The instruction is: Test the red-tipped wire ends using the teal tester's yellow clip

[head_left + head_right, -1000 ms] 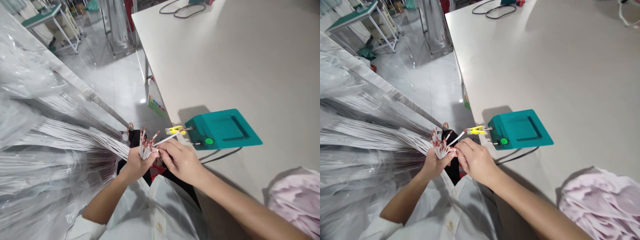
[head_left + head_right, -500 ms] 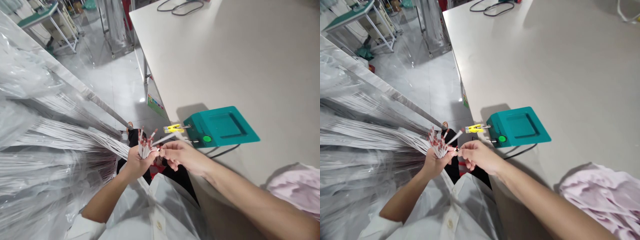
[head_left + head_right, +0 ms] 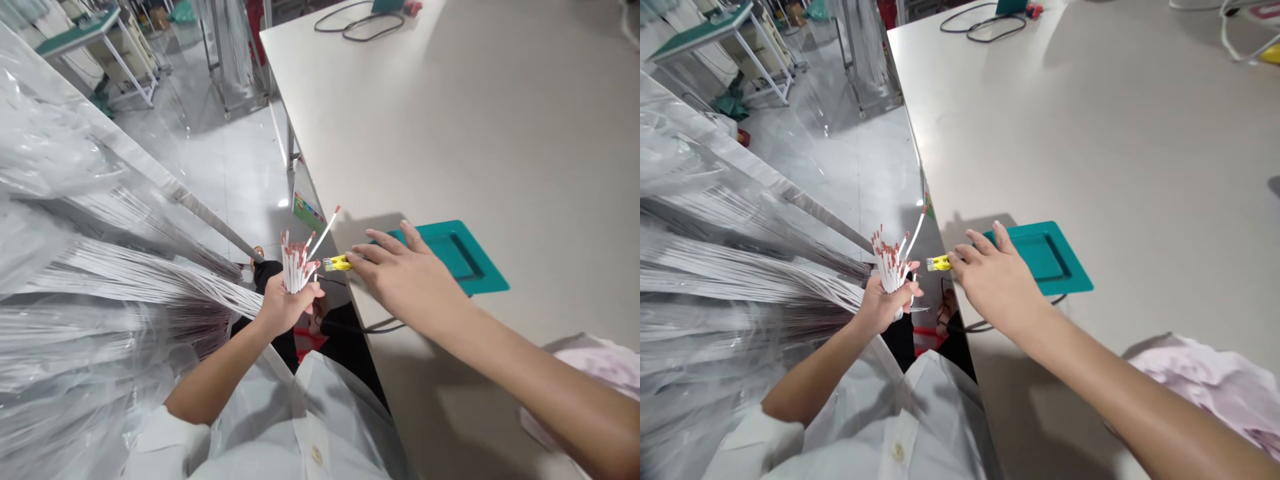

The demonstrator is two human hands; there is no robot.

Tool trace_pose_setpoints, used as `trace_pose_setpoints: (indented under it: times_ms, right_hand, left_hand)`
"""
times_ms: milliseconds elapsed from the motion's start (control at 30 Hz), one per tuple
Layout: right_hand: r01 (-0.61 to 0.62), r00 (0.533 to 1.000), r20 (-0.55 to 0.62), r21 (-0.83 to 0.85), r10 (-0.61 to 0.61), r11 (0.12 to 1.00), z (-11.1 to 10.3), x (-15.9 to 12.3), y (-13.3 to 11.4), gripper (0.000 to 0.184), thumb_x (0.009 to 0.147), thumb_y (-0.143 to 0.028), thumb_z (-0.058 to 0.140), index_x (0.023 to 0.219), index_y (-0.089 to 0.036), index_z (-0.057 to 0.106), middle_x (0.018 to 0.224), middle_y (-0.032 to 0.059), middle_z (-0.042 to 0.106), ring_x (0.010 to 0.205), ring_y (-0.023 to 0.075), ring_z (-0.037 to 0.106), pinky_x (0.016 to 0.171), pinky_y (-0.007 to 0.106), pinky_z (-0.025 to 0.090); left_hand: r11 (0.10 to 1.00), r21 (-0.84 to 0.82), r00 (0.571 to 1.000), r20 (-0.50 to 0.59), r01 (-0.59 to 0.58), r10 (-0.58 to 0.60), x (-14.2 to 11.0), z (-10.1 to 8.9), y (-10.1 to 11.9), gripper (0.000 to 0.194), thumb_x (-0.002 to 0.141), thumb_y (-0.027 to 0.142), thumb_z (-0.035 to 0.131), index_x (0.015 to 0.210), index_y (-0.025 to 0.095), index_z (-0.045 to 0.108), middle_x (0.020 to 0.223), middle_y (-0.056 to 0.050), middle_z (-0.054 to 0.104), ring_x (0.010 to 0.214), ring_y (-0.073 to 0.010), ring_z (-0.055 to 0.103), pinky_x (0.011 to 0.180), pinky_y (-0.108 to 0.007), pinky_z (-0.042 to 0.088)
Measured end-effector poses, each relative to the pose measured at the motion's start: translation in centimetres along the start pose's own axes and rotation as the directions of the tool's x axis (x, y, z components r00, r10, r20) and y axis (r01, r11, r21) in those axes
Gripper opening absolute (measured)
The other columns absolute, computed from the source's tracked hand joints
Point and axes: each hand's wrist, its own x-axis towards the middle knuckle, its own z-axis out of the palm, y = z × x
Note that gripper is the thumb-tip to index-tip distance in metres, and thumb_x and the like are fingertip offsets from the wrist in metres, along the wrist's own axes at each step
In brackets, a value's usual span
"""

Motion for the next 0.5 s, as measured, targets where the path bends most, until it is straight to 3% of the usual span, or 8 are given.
trace_pose_setpoints:
  times_ms: [133, 300, 500]
  right_hand:
    - [0.006, 0.999, 0.053, -0.003, -0.006, 1.000, -0.2, 0.7, 0.7, 0.025, 0.084, -0.014, 0.045, 0.099, -0.014, 0.065, 0.097, 0.0137, 0.068, 0.108, 0.0367, 0.055, 0.097, 0.062, 0.028]
    - [-0.008, 0.998, 0.067, 0.031, 0.006, 0.999, -0.4, 1.4, 1.2, 0.013, 0.079, -0.015, 0.052, 0.077, -0.017, 0.064, 0.078, 0.0093, 0.069, 0.104, 0.0353, 0.056, 0.096, 0.063, 0.027]
    - [-0.027, 1.000, 0.001, 0.131, 0.027, 0.991, 0.1, 1.5, 1.5, 0.021, 0.079, -0.013, 0.050, 0.061, -0.021, 0.057, 0.063, 0.0065, 0.064, 0.094, 0.0304, 0.059, 0.099, 0.063, 0.020]
  left_hand:
    - [0.998, -0.059, 1.000, -0.001, 0.002, -0.002, 0.8, 0.5, 0.0, 0.044, 0.066, 0.025, 0.069, 0.107, 0.007, 0.064, 0.063, -0.003, 0.066, 0.042, -0.0061, 0.050, 0.043, -0.020, 0.043]
    - [0.996, -0.083, 0.999, -0.032, -0.015, 0.012, 1.9, 1.0, -0.9, 0.043, 0.068, 0.025, 0.069, 0.106, 0.008, 0.063, 0.069, -0.006, 0.068, 0.048, -0.0079, 0.056, 0.044, -0.019, 0.044]
    - [0.999, -0.053, 0.998, -0.056, -0.005, 0.002, 2.7, 1.3, -1.7, 0.041, 0.065, 0.022, 0.071, 0.104, 0.011, 0.065, 0.074, -0.006, 0.067, 0.059, -0.0123, 0.062, 0.043, -0.017, 0.045]
